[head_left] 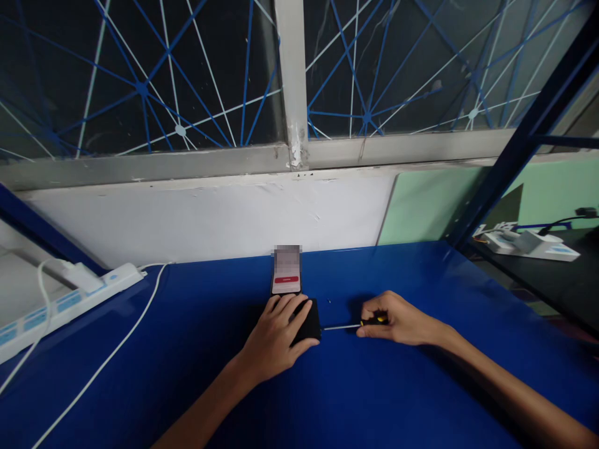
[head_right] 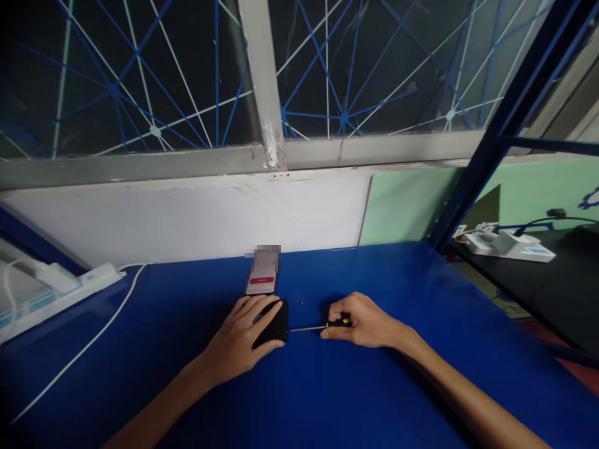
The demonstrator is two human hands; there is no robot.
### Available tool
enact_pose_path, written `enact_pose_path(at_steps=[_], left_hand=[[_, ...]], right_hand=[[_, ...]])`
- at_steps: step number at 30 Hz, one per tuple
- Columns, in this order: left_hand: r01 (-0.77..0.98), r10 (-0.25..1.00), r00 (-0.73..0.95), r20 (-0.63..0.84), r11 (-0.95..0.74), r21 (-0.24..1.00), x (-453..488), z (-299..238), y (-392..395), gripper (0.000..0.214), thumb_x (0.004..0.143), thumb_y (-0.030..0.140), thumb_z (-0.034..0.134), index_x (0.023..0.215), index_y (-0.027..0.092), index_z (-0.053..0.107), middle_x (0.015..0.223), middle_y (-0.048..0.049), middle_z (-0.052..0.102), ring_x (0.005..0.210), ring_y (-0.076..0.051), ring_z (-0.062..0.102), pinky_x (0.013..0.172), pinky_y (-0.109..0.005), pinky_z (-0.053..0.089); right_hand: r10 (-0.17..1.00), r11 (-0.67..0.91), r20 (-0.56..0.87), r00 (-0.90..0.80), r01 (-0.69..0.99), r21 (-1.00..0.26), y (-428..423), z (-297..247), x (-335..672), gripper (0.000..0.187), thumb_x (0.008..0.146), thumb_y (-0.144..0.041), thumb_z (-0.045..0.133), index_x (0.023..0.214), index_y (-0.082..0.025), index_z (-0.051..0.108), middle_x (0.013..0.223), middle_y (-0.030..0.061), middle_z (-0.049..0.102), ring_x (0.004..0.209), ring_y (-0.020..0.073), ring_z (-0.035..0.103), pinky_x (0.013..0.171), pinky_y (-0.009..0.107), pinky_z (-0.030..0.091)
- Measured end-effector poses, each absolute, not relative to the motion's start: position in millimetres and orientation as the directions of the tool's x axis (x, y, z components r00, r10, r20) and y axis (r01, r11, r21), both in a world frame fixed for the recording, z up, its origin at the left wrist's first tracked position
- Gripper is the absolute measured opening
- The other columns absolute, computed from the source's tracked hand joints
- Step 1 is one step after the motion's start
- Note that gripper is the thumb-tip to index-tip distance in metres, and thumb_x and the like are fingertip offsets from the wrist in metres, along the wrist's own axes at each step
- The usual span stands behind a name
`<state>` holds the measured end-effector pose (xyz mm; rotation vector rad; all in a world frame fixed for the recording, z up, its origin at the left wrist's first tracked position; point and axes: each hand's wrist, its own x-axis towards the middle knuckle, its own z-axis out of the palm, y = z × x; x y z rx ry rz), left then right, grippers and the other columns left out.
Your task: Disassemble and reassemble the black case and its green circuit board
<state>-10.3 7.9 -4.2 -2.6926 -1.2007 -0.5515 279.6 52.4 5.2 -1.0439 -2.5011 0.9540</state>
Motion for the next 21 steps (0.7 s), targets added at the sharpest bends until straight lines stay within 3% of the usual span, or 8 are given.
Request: enact_pose_path(at_steps=[8,21], left_hand=[[0.745,0.686,0.611,0.394,-0.667,0.007,-10.1,-3.4,6.2,0.053,0.091,0.045,0.056,0.134,0.016,0.047,0.129,-0.0145,0.056,0.119,-0.032,0.051,0.099,-0.052,0.041],[0.745,0.689,0.619,0.377,-0.667,-0.003,-9.8,-3.6,6.6,0.053,0.09,0.045,0.057,0.133,0.014,0.047,0.129,-0.0151,0.055,0.12,-0.032,0.049,0.1,-0.052,0.041]], right_hand=[[0.733,0.469,-0.03,-0.68,0.536,-0.702,51.7,2.5,278.1,0.034,0.08,-0.048,0.066,0.071,-0.017,0.058,0.058,-0.0058,0.042,0.051,0.0079,0.032,0.046,0.022,0.025],[0.751,0.573,0.058,-0.657,0.606,-0.551,49.8,1.0,275.3,0.033,0.078,-0.047,0.068,0.078,-0.02,0.05,0.065,-0.0047,0.05,0.053,0.009,0.04,0.051,0.022,0.025]])
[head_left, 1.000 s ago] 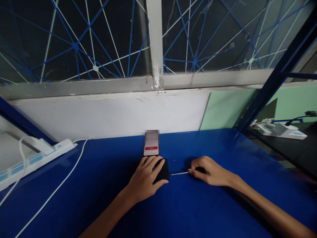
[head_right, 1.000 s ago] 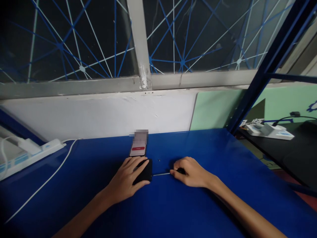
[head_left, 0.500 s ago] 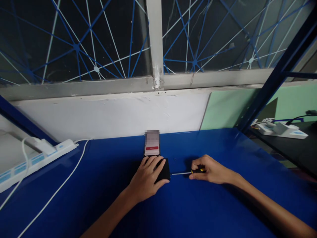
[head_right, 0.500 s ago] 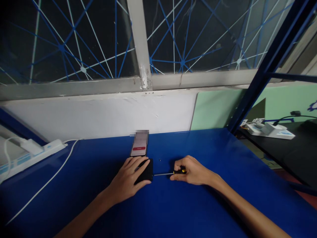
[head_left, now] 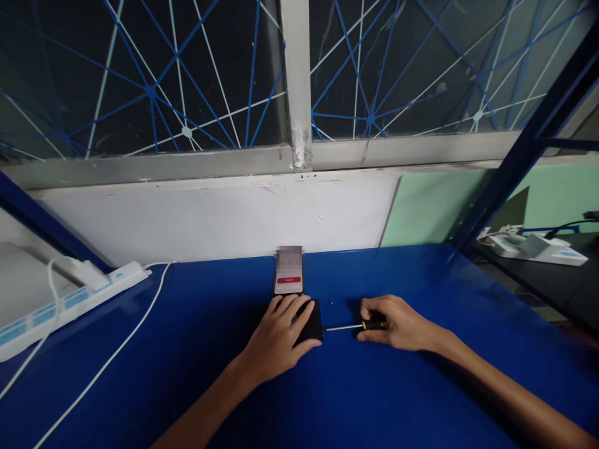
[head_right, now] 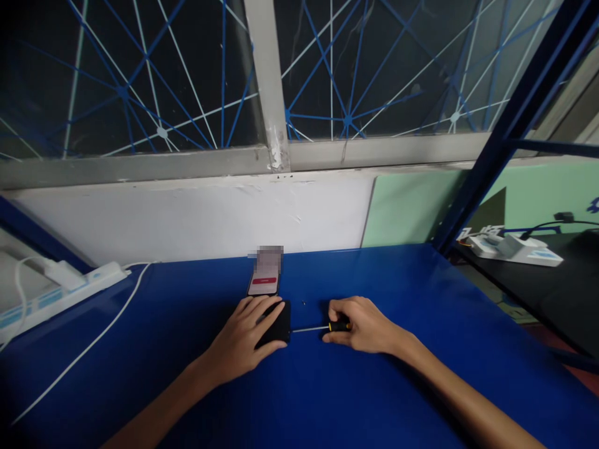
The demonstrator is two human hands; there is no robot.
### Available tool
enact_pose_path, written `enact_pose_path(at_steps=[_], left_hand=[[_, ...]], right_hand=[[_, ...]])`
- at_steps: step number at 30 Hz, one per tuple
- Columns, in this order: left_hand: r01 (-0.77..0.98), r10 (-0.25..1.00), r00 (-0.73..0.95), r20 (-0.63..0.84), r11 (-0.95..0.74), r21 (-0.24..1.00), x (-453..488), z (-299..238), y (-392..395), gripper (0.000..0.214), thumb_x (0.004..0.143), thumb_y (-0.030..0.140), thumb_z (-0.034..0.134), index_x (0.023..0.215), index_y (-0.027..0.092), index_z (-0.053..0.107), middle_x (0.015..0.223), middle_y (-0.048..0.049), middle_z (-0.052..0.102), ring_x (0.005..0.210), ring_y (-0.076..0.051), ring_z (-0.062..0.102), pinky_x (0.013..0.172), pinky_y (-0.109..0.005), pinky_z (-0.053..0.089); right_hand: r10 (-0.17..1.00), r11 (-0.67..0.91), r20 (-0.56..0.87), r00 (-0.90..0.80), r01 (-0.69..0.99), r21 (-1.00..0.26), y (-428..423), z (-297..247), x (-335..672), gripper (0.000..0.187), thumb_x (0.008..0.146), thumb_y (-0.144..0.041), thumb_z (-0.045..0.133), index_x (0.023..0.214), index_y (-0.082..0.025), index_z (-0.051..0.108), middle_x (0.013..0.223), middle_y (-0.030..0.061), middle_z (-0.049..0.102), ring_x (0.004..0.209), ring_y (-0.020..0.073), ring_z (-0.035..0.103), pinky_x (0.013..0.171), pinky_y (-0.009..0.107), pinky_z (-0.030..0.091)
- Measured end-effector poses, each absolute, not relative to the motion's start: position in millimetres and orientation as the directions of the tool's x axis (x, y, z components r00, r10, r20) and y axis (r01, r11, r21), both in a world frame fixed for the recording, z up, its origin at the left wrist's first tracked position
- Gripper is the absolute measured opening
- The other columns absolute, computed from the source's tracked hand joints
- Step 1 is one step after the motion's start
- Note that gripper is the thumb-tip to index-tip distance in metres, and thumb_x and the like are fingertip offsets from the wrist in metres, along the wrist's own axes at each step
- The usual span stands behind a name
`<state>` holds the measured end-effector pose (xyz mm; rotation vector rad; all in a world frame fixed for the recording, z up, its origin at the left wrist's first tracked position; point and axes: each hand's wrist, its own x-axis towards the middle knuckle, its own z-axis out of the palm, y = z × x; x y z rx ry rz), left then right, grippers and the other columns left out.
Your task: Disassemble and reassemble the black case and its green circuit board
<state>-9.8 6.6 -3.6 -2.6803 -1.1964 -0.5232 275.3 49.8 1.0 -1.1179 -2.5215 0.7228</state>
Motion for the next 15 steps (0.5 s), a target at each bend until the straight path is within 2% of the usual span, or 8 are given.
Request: enact_pose_path(at_steps=[8,13,15], left_hand=[[0.741,0.686,0.614,0.389,-0.672,0.016,-12.4,-4.7,7.9,0.056,0.089,0.046,0.059,0.135,0.017,0.045,0.129,-0.0135,0.055,0.12,-0.03,0.05,0.1,-0.049,0.042],[0.735,0.685,0.615,0.391,-0.677,0.03,-11.7,-3.0,7.5,0.054,0.091,0.046,0.056,0.136,0.018,0.045,0.128,-0.0142,0.056,0.119,-0.031,0.05,0.099,-0.051,0.042],[0.739,0.693,0.613,0.378,-0.673,0.034,-11.4,-2.0,7.2,0.054,0.09,0.045,0.057,0.135,0.017,0.045,0.129,-0.0145,0.055,0.119,-0.032,0.05,0.099,-0.051,0.042]], right_hand=[[0.737,0.602,0.043,-0.675,0.625,-0.497,45.0,8.1,273.9,0.032,0.083,-0.051,0.062,0.081,-0.021,0.05,0.054,-0.0074,0.041,0.047,0.0088,0.036,0.049,0.024,0.021],[0.714,0.626,0.074,-0.696,0.587,-0.513,45.1,14.2,274.8,0.031,0.096,-0.043,0.042,0.082,-0.019,0.056,0.059,-0.0027,0.052,0.05,0.01,0.042,0.053,0.025,0.027],[0.709,0.631,0.083,-0.7,0.577,-0.519,45.8,15.4,275.5,0.032,0.097,-0.039,0.041,0.079,-0.018,0.057,0.065,-0.0007,0.057,0.054,0.0105,0.046,0.055,0.025,0.029]])
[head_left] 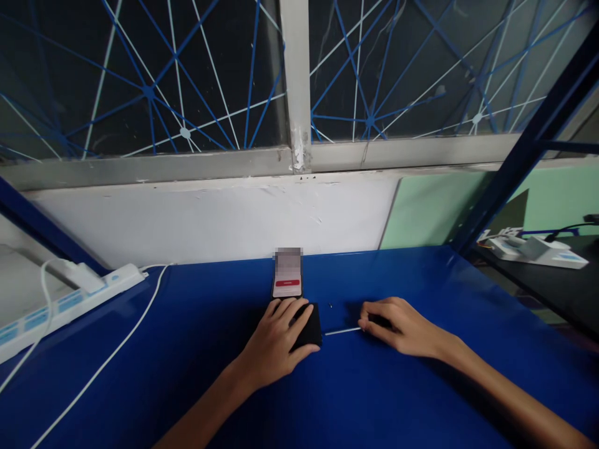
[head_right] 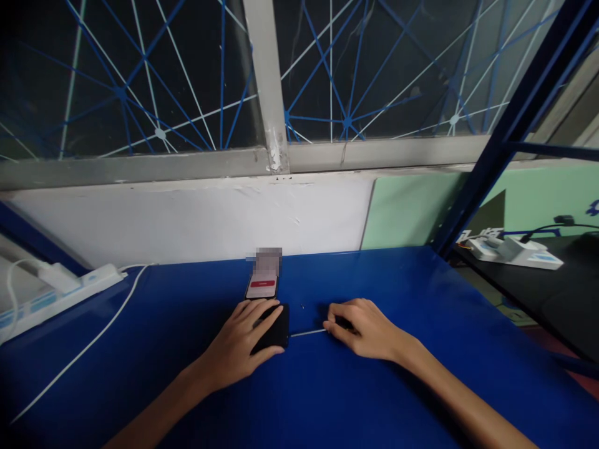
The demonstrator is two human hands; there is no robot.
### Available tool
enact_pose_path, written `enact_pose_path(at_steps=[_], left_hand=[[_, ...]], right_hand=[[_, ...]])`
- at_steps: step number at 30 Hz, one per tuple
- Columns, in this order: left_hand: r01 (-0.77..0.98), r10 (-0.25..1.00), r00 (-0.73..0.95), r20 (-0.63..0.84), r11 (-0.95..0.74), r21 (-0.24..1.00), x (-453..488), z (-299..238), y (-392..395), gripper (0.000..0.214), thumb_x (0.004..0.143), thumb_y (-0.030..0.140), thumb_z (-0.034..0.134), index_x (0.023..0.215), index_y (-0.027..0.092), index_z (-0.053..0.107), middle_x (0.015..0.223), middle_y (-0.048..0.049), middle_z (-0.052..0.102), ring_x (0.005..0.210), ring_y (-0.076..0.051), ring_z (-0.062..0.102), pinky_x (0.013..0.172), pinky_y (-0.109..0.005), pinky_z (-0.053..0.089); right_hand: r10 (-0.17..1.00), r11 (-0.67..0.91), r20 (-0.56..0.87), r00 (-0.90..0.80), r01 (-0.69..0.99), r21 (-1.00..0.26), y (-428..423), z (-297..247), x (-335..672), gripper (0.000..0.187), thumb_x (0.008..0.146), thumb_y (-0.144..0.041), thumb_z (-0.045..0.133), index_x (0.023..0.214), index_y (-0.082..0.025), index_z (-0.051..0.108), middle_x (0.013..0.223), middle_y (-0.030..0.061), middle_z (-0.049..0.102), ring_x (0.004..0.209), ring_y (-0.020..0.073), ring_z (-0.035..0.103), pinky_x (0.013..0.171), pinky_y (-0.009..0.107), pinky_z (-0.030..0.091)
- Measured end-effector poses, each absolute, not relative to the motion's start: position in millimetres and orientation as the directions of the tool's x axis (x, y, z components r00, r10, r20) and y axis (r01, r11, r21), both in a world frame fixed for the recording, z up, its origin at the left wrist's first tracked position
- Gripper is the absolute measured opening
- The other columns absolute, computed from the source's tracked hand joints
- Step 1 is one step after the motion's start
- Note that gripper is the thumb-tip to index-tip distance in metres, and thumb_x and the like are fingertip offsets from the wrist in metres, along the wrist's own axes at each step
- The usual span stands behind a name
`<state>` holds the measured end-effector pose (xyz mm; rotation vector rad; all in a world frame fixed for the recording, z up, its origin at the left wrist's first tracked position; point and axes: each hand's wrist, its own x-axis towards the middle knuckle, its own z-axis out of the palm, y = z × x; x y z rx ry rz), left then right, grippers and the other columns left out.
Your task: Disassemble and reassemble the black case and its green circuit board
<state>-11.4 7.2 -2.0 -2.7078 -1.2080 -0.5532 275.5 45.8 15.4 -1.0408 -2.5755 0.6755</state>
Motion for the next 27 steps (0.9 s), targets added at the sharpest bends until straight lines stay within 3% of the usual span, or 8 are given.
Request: enact_pose_path(at_steps=[7,14,20,27], left_hand=[[0.74,0.697,0.608,0.381,-0.671,0.048,-11.4,-0.2,6.5,0.053,0.09,0.043,0.058,0.136,0.018,0.045,0.129,-0.0145,0.055,0.119,-0.032,0.05,0.099,-0.051,0.042],[0.73,0.695,0.613,0.377,-0.68,0.067,-11.1,3.2,4.2,0.053,0.089,0.037,0.057,0.137,0.018,0.044,0.131,-0.0149,0.053,0.121,-0.032,0.049,0.1,-0.052,0.041],[0.735,0.702,0.614,0.361,-0.675,0.062,-10.8,4.3,3.6,0.052,0.089,0.036,0.057,0.136,0.017,0.045,0.131,-0.0147,0.053,0.12,-0.032,0.049,0.1,-0.052,0.041],[0.742,0.712,0.612,0.344,-0.668,0.063,-12.6,2.0,4.3,0.054,0.09,0.037,0.057,0.138,0.017,0.043,0.134,-0.0142,0.051,0.122,-0.032,0.047,0.101,-0.052,0.041]], right_hand=[[0.712,0.618,0.095,-0.696,0.557,-0.555,50.1,17.1,279.0,0.031,0.091,-0.043,0.054,0.074,-0.017,0.059,0.074,0.0024,0.059,0.063,0.0126,0.052,0.058,0.025,0.033],[0.742,0.562,0.059,-0.668,0.572,-0.598,51.1,8.8,280.9,0.029,0.077,-0.042,0.071,0.076,-0.019,0.052,0.067,-0.0038,0.051,0.056,0.0093,0.041,0.052,0.023,0.028],[0.734,0.555,0.041,-0.678,0.564,-0.611,48.8,8.3,277.1,0.026,0.079,-0.038,0.069,0.083,-0.021,0.05,0.059,-0.0076,0.044,0.051,0.0085,0.037,0.049,0.022,0.025],[0.727,0.581,0.074,-0.683,0.554,-0.596,48.1,15.3,279.1,0.021,0.091,-0.036,0.053,0.085,-0.018,0.061,0.07,0.0002,0.059,0.057,0.0111,0.047,0.056,0.025,0.031]])
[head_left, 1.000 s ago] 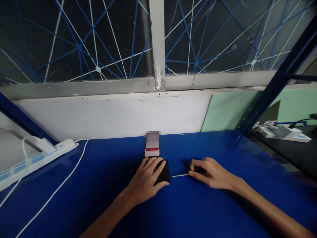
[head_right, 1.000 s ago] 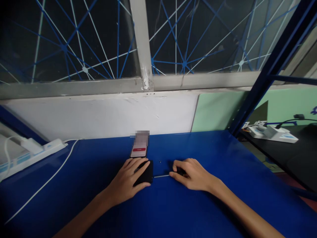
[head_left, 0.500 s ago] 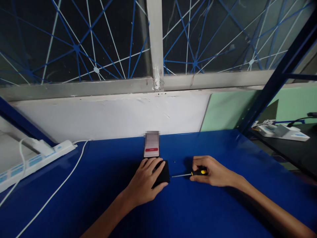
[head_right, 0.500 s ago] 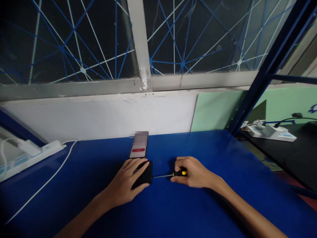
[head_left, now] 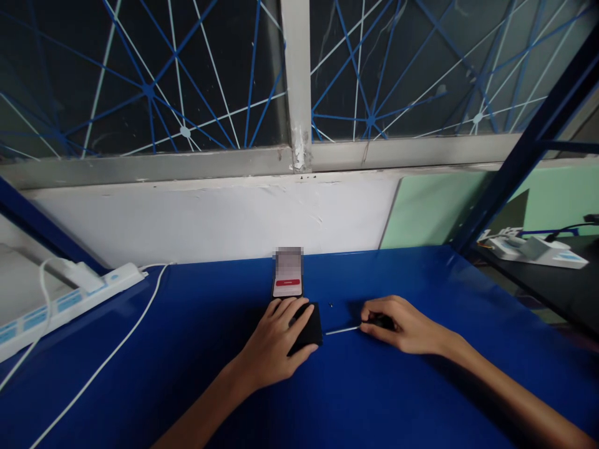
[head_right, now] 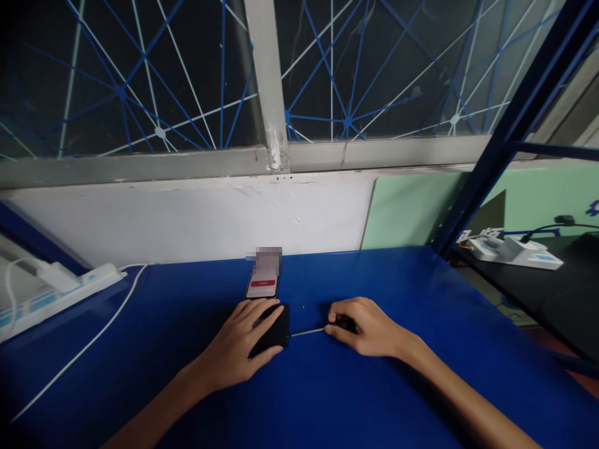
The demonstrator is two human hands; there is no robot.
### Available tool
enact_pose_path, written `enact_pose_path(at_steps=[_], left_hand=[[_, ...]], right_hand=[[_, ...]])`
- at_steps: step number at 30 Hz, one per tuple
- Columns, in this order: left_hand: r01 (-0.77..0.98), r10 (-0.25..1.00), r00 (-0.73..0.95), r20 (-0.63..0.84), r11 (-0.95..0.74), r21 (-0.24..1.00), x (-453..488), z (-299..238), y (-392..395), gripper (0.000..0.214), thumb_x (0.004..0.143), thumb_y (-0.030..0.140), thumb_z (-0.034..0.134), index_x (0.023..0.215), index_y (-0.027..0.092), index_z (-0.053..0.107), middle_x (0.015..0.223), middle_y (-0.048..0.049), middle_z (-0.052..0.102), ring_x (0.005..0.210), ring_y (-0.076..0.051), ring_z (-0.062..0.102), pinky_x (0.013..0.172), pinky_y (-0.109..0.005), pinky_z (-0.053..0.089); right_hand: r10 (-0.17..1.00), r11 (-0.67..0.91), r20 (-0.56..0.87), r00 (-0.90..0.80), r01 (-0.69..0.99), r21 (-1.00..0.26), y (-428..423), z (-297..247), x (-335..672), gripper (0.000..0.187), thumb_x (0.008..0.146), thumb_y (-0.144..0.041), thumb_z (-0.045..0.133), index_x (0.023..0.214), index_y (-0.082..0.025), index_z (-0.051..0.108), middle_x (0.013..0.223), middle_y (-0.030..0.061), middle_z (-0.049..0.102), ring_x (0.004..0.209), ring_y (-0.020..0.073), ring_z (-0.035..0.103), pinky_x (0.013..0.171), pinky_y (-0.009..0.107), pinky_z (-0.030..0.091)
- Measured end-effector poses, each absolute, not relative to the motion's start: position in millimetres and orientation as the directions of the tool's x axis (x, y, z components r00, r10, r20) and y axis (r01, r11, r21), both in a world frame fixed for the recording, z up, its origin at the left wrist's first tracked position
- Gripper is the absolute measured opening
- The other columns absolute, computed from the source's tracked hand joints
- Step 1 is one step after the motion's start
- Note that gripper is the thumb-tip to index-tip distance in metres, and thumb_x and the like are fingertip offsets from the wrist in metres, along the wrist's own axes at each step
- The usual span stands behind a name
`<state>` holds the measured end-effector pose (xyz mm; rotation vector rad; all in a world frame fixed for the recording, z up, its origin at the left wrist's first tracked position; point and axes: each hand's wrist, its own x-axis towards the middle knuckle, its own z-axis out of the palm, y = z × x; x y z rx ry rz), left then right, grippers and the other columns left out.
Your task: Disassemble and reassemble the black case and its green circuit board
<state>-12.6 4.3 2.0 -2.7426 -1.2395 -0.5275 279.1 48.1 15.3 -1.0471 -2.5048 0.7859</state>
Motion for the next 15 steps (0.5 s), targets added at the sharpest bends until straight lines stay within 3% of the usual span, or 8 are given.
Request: enact_pose_path(at_steps=[4,9,15], left_hand=[[0.74,0.71,0.612,0.348,-0.67,0.066,-13.0,1.8,4.5,0.054,0.089,0.038,0.058,0.138,0.017,0.043,0.133,-0.0143,0.052,0.122,-0.032,0.047,0.101,-0.052,0.041],[0.745,0.715,0.609,0.342,-0.664,0.063,-12.8,1.7,4.5,0.054,0.089,0.036,0.059,0.137,0.018,0.044,0.133,-0.0135,0.052,0.122,-0.032,0.047,0.101,-0.051,0.041],[0.741,0.709,0.609,0.355,-0.669,0.064,-13.5,2.5,4.8,0.054,0.09,0.036,0.057,0.138,0.018,0.043,0.133,-0.0137,0.052,0.121,-0.031,0.048,0.1,-0.051,0.042]], right_hand=[[0.712,0.602,0.063,-0.699,0.563,-0.566,50.3,14.3,281.2,0.022,0.086,-0.039,0.061,0.079,-0.018,0.062,0.077,0.0024,0.06,0.064,0.0128,0.051,0.057,0.025,0.032],[0.73,0.576,0.048,-0.682,0.576,-0.58,50.3,8.3,279.6,0.025,0.077,-0.036,0.07,0.077,-0.019,0.051,0.068,-0.0039,0.052,0.056,0.0092,0.042,0.053,0.022,0.029],[0.719,0.567,0.044,-0.693,0.55,-0.613,46.4,9.7,275.5,0.025,0.082,-0.037,0.065,0.078,-0.02,0.047,0.058,-0.0076,0.042,0.051,0.0081,0.033,0.049,0.022,0.024]])
